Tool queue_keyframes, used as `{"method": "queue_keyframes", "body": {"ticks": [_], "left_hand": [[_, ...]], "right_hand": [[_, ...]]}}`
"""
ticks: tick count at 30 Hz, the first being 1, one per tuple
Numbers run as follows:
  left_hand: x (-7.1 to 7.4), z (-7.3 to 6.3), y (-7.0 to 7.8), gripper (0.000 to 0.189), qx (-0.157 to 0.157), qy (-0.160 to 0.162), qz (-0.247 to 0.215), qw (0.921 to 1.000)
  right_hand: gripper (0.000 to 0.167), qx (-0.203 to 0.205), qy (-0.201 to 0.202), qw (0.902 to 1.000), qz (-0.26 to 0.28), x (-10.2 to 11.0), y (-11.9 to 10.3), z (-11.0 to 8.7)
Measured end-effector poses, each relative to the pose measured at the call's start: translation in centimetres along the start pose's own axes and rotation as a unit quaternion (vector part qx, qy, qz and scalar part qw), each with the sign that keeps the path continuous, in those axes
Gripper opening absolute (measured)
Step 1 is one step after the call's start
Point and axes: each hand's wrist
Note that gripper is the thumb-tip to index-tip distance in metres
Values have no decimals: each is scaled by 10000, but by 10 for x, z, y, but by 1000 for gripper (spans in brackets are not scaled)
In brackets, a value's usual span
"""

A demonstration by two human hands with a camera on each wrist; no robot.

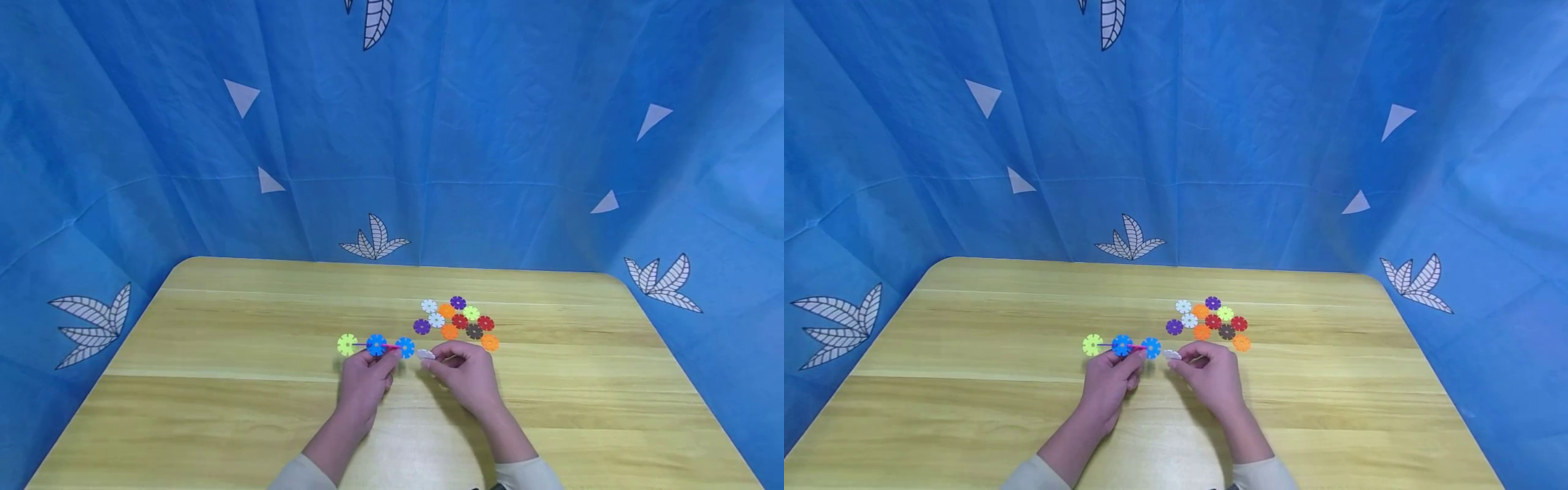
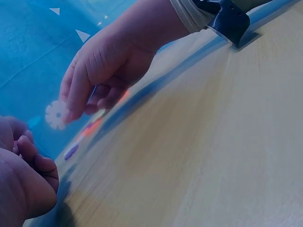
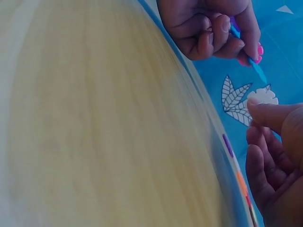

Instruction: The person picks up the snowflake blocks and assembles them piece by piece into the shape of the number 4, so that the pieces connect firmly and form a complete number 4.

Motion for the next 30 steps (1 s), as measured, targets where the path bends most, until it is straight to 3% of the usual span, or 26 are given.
{"method": "queue_keyframes", "body": {"ticks": [12,30], "left_hand": [[0,-2,2,23,84,-40,173,9998],[3,-2,1,21,98,-121,9,9999]], "right_hand": [[17,270,-85,9995,-137,-2,-5,1],[20,1073,492,9930,89,-11,-3,1]]}}
Point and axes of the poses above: each hand's wrist, its own z-axis towards the middle knuckle, its own x-axis out of the back of the hand, y = z × x, and after that the axes turned 2 degrees about -z, right-handed
